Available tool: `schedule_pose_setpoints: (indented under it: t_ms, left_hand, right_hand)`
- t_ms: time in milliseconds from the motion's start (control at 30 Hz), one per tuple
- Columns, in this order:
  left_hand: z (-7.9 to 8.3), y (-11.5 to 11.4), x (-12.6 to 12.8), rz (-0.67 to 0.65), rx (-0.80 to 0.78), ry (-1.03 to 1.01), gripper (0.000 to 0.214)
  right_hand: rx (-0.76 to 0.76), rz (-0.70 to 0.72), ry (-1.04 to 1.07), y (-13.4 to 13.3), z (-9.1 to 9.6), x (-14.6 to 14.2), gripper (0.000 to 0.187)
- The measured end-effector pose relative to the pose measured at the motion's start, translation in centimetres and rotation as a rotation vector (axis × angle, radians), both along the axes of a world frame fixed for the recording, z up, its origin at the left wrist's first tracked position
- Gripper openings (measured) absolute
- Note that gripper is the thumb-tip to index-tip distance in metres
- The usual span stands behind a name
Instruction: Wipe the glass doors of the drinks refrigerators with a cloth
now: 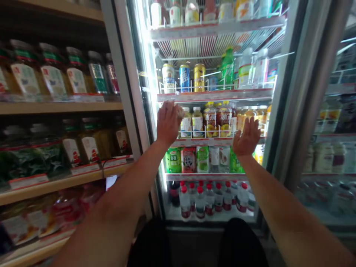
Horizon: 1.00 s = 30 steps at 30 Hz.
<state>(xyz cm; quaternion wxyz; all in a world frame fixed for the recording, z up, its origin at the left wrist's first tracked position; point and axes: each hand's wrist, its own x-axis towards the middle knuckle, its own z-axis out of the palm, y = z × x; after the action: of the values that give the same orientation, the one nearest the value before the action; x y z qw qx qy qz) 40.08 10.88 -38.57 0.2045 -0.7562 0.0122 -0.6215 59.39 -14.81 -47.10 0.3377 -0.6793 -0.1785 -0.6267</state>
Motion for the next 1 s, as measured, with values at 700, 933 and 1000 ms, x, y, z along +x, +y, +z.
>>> schedule_pose_setpoints:
  t_ms: [700, 933, 1000]
  left_hand:
    - [0.3, -3.6, 1.4, -0.089, 0.584, 0.736, 0.046]
    - [7.2, -1.9, 1.7, 0.006, 0.11, 0.051, 0.048]
    - [5.9, -1.7, 1.7, 0.002, 0.11, 0.05, 0.046]
  right_hand:
    - [-0.004, -0.01, -0.037, -0.1, -0.1, -0.2, 0.058]
    - [-0.006, 0.009, -0.013, -0.1, 0.0, -0.5, 0.058]
    - [-0.005, 0.011, -0.01, -0.1, 0.0, -0.5, 0.057]
